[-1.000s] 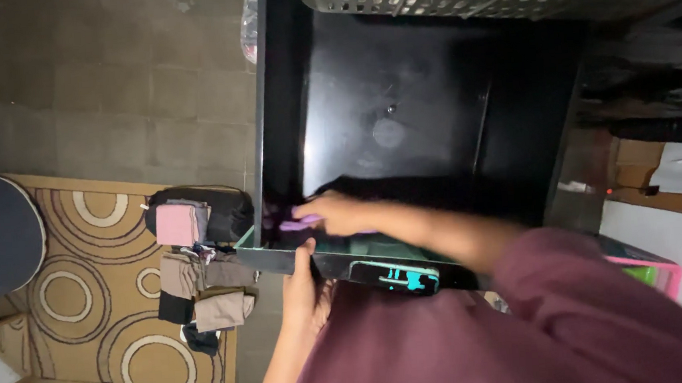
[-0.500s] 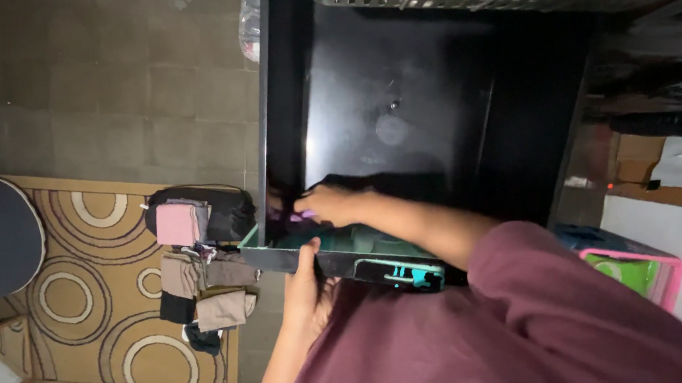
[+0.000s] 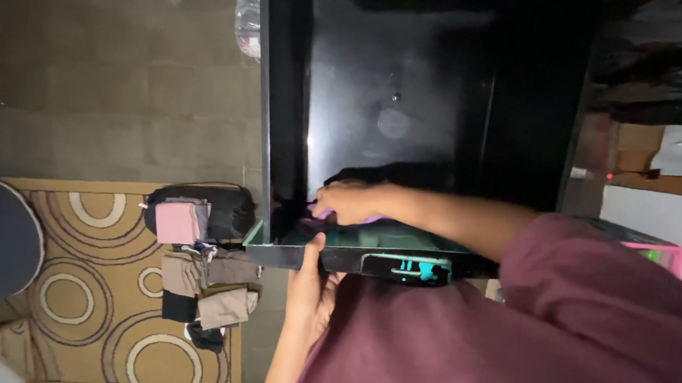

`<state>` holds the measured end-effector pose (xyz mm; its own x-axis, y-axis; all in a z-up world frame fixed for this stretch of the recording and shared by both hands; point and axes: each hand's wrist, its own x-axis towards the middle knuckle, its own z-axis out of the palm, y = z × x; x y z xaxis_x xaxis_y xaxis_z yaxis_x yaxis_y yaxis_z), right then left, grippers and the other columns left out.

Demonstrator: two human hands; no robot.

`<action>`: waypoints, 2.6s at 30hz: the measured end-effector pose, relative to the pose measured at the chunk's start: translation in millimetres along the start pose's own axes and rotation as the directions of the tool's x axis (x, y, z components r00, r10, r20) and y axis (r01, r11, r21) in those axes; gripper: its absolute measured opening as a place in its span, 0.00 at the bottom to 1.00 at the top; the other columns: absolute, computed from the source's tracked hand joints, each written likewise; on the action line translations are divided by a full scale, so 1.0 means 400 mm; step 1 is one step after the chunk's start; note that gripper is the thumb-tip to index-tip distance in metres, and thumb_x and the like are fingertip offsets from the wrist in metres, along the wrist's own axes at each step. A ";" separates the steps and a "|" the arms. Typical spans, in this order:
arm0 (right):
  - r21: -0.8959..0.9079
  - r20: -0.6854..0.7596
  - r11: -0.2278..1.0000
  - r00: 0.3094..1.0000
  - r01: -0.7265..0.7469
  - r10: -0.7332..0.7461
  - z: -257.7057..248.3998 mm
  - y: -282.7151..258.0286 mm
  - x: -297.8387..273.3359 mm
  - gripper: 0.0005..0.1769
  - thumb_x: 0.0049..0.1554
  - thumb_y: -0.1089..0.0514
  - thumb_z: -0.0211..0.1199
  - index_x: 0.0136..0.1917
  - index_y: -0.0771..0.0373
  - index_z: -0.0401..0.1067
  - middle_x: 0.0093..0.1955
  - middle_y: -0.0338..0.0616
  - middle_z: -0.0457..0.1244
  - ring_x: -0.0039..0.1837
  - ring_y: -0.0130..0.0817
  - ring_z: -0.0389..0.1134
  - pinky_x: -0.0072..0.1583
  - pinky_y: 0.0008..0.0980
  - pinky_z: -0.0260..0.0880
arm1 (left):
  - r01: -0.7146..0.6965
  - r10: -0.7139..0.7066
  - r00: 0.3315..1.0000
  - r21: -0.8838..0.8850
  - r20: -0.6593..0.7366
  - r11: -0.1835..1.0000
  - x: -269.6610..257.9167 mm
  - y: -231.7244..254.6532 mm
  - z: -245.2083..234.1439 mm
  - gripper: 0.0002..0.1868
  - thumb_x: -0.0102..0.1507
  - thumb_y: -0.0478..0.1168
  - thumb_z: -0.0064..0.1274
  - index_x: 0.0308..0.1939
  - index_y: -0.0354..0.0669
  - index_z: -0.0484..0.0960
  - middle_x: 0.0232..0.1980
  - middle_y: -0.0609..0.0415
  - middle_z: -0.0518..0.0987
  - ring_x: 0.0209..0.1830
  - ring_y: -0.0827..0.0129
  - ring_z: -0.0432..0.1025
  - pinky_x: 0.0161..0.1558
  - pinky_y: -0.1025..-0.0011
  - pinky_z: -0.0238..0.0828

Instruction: The person removes folded clothes from a drawer, places them on the floor, and then wipes the inside of the drawer with a purple cloth. The person handles various garments including shirts and pants, stacking them on the floor before cleaning the drawer surface.

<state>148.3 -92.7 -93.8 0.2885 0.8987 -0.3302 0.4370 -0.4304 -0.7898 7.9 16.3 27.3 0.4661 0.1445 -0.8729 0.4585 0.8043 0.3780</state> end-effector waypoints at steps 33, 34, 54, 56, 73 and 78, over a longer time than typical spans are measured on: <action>-0.290 -0.422 0.914 0.819 0.284 -0.388 -0.389 -0.391 0.046 0.12 0.54 0.56 0.65 0.52 0.55 0.77 0.47 0.47 0.65 0.53 0.48 0.70 0.50 0.48 0.70 | 0.003 -0.021 0.966 0.071 0.256 0.997 0.011 0.001 -0.069 0.29 0.65 0.57 0.49 0.56 0.33 0.73 0.55 0.45 0.80 0.57 0.58 0.76 0.60 0.51 0.75; -0.242 -0.423 0.946 0.855 0.214 -0.301 -0.388 -0.341 -0.002 0.14 0.52 0.56 0.65 0.54 0.53 0.78 0.47 0.46 0.65 0.52 0.48 0.70 0.49 0.48 0.70 | 0.031 -0.044 0.962 0.053 0.271 0.998 0.011 0.003 -0.070 0.27 0.66 0.54 0.51 0.55 0.33 0.74 0.55 0.46 0.80 0.57 0.59 0.76 0.61 0.52 0.75; -0.114 -0.252 0.971 0.951 -0.211 0.177 -0.020 -0.023 0.043 0.10 0.58 0.59 0.59 0.52 0.51 0.75 0.52 0.55 0.68 0.53 0.59 0.71 0.54 0.53 0.71 | 0.089 -0.081 0.893 0.004 0.442 0.996 0.011 0.028 -0.068 0.18 0.69 0.43 0.49 0.52 0.28 0.77 0.57 0.44 0.81 0.60 0.59 0.75 0.67 0.53 0.68; -0.024 -0.329 0.996 0.942 -0.084 0.072 -0.002 0.005 0.081 0.08 0.55 0.58 0.60 0.49 0.53 0.75 0.55 0.50 0.70 0.56 0.56 0.72 0.56 0.52 0.72 | 0.093 -0.087 0.899 0.007 0.429 0.996 0.013 0.022 -0.071 0.19 0.69 0.44 0.49 0.53 0.28 0.77 0.57 0.44 0.80 0.60 0.59 0.75 0.67 0.54 0.68; 0.135 0.027 0.955 0.964 -0.265 0.264 -0.071 -0.014 -0.313 0.12 0.60 0.56 0.57 0.58 0.55 0.71 0.55 0.50 0.69 0.59 0.49 0.71 0.58 0.49 0.67 | 0.071 -0.028 0.908 -0.087 0.418 0.994 0.034 0.009 -0.079 0.18 0.67 0.44 0.52 0.51 0.29 0.76 0.55 0.43 0.80 0.59 0.56 0.76 0.65 0.46 0.70; 0.407 0.031 0.913 0.999 -0.031 0.020 -0.055 0.003 -0.245 0.11 0.61 0.59 0.59 0.56 0.63 0.72 0.51 0.45 0.68 0.56 0.38 0.65 0.58 0.40 0.67 | 0.061 -0.018 0.910 -0.091 0.414 0.994 0.046 0.004 -0.085 0.19 0.68 0.44 0.52 0.51 0.27 0.75 0.54 0.41 0.79 0.59 0.53 0.75 0.65 0.45 0.71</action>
<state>139.5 -183.4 -51.0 0.2708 0.8920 -0.3618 0.0432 -0.3868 -0.9212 -8.7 40.0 1.5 0.7292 -0.1216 -0.6734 0.4152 0.8608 0.2942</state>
